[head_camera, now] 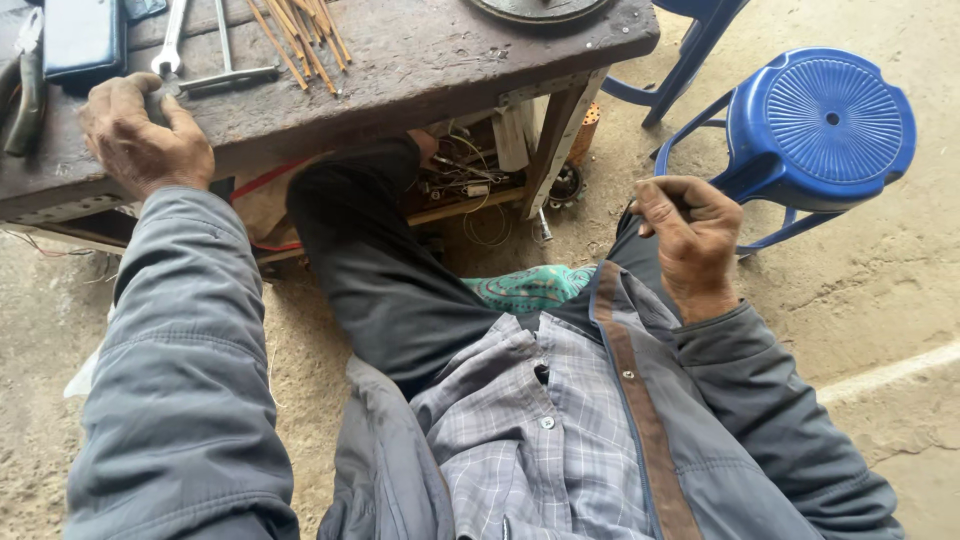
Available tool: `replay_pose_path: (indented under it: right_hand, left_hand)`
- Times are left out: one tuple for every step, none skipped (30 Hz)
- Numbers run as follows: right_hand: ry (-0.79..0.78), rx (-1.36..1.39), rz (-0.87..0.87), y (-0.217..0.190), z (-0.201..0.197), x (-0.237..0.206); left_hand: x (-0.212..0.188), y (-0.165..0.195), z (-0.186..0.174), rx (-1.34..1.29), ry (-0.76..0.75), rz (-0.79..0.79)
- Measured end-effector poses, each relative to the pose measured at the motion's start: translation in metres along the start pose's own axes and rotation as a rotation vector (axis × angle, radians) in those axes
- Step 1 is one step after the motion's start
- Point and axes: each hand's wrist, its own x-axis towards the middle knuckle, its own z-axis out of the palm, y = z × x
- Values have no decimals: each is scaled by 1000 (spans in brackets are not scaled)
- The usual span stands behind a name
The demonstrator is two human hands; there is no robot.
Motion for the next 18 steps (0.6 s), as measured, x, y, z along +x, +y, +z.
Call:
replay_pose_path:
  right_hand:
    - [21, 20, -18, 1, -1, 0]
    - [42, 39, -35, 1, -2, 0]
    - [63, 60, -45, 1, -2, 0]
    - [68, 79, -33, 2, -2, 0]
    - [76, 99, -24, 2, -2, 0]
    - [85, 116, -16, 2, 0, 0]
    - [76, 117, -19, 3, 2, 0]
    - [66, 116, -21, 3, 5, 0]
    - [57, 115, -17, 3, 8, 0]
    - [43, 120, -15, 2, 12, 0]
    - [27, 125, -14, 1, 15, 0]
    - [13, 130, -12, -1, 19, 0]
    - [3, 92, -21, -3, 22, 0]
    - [-7, 56, -32, -7, 25, 0]
    - [-18, 20, -45, -11, 27, 1]
    - [-40, -3, -67, -15, 29, 2]
    - [-62, -28, -92, -20, 31, 3]
    - [-85, -55, -120, -25, 32, 5]
  left_hand:
    - [0, -2, 2, -4, 10, 5]
    - [0, -3, 3, -10, 11, 2]
    - [0, -5, 4, -11, 5, -2]
    - [-1, -7, 5, -12, 0, -5]
    - [0, -8, 6, -9, 1, -4]
    - [0, -9, 8, -8, 4, -3]
    - [0, -10, 9, -7, 11, -3]
    - [0, -11, 10, -12, 7, -14]
    - [0, -12, 11, -16, -3, -27]
    - [0, -13, 12, -19, -13, -41]
    - [0, -14, 13, -20, -11, -43]
    - [0, -15, 14, -21, -11, -45]
    - [0, -15, 15, -22, -11, -47]
    - [0, -15, 15, -15, -2, -38]
    - [0, -15, 16, -7, 7, -29]
    - [1, -14, 16, -1, 16, -20]
    - [1, -14, 15, -4, 11, -22]
    - [1, -13, 15, -9, 9, -24]
